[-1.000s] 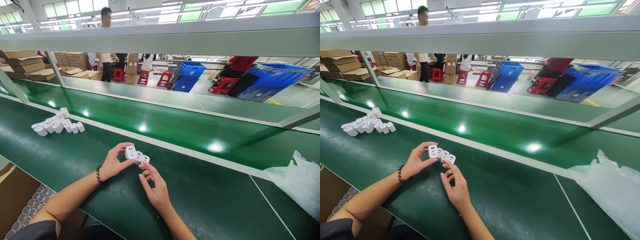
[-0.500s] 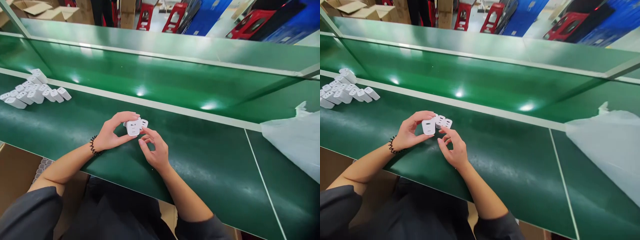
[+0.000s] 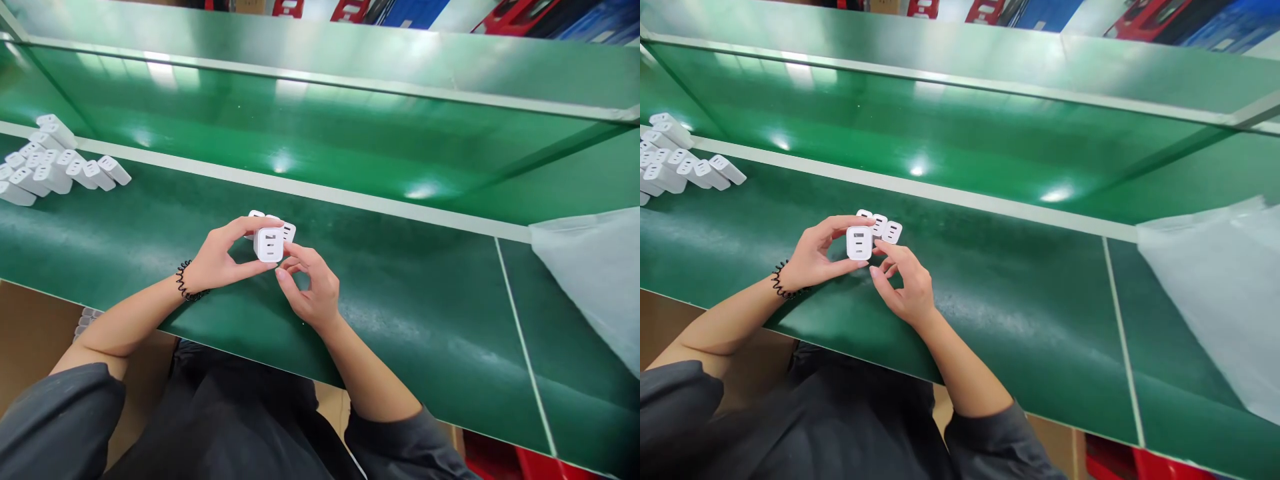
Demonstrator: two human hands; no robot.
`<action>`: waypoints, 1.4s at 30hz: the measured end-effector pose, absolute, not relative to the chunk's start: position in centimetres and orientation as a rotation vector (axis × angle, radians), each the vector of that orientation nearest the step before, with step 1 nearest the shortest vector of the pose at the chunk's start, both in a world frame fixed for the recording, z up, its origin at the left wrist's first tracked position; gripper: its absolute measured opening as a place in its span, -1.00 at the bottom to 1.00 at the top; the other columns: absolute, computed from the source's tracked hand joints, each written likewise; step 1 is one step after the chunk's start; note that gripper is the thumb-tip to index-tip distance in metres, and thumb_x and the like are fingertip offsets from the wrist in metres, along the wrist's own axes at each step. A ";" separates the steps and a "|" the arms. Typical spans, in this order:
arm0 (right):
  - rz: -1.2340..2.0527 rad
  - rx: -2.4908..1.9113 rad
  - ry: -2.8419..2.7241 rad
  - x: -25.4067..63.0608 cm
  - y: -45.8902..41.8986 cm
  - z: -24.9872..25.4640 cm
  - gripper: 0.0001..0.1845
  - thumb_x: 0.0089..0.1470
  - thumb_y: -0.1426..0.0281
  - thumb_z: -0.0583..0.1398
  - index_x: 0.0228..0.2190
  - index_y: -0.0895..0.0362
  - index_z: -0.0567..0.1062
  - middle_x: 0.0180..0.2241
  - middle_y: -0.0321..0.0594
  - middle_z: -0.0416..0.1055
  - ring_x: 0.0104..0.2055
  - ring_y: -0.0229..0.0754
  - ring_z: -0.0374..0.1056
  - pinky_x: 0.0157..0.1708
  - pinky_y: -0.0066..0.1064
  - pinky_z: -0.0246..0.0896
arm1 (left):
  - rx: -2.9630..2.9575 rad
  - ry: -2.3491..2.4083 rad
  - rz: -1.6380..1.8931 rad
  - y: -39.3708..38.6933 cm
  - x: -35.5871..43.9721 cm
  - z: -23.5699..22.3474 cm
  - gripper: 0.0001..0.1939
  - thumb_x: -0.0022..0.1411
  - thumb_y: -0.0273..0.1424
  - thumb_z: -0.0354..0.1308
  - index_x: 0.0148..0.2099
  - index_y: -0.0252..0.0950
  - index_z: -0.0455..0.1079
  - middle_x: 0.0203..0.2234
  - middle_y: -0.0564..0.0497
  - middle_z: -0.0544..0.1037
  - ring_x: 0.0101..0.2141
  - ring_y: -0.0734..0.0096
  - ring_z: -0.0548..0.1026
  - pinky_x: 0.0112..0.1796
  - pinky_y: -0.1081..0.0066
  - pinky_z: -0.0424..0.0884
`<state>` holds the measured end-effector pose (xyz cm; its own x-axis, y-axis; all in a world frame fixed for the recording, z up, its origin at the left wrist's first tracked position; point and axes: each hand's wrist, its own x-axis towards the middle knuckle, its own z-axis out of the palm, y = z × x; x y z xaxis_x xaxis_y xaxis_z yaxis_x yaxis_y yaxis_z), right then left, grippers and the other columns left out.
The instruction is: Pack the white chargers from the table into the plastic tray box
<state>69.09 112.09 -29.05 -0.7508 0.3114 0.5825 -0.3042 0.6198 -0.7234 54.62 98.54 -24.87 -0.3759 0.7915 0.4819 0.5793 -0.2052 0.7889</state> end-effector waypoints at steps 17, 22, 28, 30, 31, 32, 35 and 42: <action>1.044 0.029 -2.149 68.6 112.0 -28.8 -0.51 0.18 0.49 0.15 0.13 0.01 0.32 -0.18 -0.18 0.50 -0.44 -0.30 0.43 -0.48 -0.43 0.47 | 1.539 1.997 1.489 98.0 55.0 -24.4 -0.49 0.13 -0.22 0.33 0.11 -0.22 0.36 -0.01 -0.13 0.54 -0.02 0.18 0.52 -0.01 0.22 0.47; 1.033 0.045 -2.147 68.7 111.9 -28.8 -0.51 0.19 0.49 0.15 0.13 0.02 0.31 -0.17 -0.17 0.49 -0.43 -0.31 0.41 -0.47 -0.43 0.47 | 1.531 2.043 1.527 98.0 54.9 -24.9 -0.49 0.13 -0.25 0.33 0.11 -0.23 0.36 -0.02 -0.13 0.54 -0.04 0.23 0.52 -0.06 0.27 0.48; 1.038 0.042 -2.148 68.8 111.9 -28.8 -0.50 0.19 0.51 0.17 0.14 0.02 0.29 -0.14 -0.14 0.48 -0.42 -0.32 0.40 -0.45 -0.43 0.46 | 1.590 2.054 1.578 98.2 54.5 -25.5 -0.49 0.13 -0.25 0.35 0.10 -0.25 0.36 -0.04 -0.14 0.53 -0.06 0.26 0.51 -0.11 0.29 0.49; 1.036 0.046 -2.141 68.9 111.9 -28.9 -0.48 0.18 0.52 0.17 0.15 0.01 0.28 -0.13 -0.14 0.48 -0.42 -0.33 0.39 -0.46 -0.44 0.46 | 1.626 2.038 1.593 98.3 54.5 -25.5 -0.50 0.14 -0.27 0.34 0.10 -0.26 0.36 -0.04 -0.15 0.52 -0.05 0.27 0.51 -0.11 0.30 0.49; 1.035 0.048 -2.136 68.8 112.0 -29.0 -0.46 0.18 0.52 0.18 0.16 0.01 0.28 -0.14 -0.15 0.48 -0.42 -0.33 0.38 -0.46 -0.44 0.45 | 1.645 2.024 1.598 98.4 54.5 -25.5 -0.50 0.14 -0.28 0.34 0.11 -0.26 0.36 -0.03 -0.15 0.52 -0.04 0.27 0.50 -0.11 0.30 0.49; 1.034 0.051 -2.131 68.8 112.0 -29.0 -0.45 0.17 0.53 0.18 0.16 0.00 0.28 -0.14 -0.15 0.47 -0.42 -0.34 0.38 -0.46 -0.45 0.45 | 1.661 2.009 1.602 98.4 54.5 -25.5 -0.51 0.15 -0.29 0.34 0.11 -0.25 0.35 -0.03 -0.15 0.52 -0.03 0.26 0.50 -0.10 0.30 0.49; 1.037 0.058 -2.116 68.8 112.1 -29.3 -0.41 0.15 0.54 0.19 0.18 -0.03 0.27 -0.13 -0.18 0.47 -0.42 -0.34 0.38 -0.47 -0.46 0.45 | 1.691 1.966 1.614 98.5 54.5 -25.6 -0.51 0.17 -0.31 0.33 0.12 -0.23 0.35 -0.01 -0.13 0.53 0.01 0.26 0.49 -0.06 0.30 0.49; 1.030 0.052 -2.117 68.8 112.2 -29.3 -0.37 0.14 0.53 0.20 0.19 -0.08 0.27 -0.13 -0.20 0.48 -0.42 -0.32 0.40 -0.48 -0.43 0.46 | 1.739 1.943 1.603 98.6 54.6 -25.7 -0.52 0.17 -0.31 0.33 0.12 -0.20 0.36 -0.01 -0.11 0.54 0.02 0.24 0.49 0.00 0.27 0.47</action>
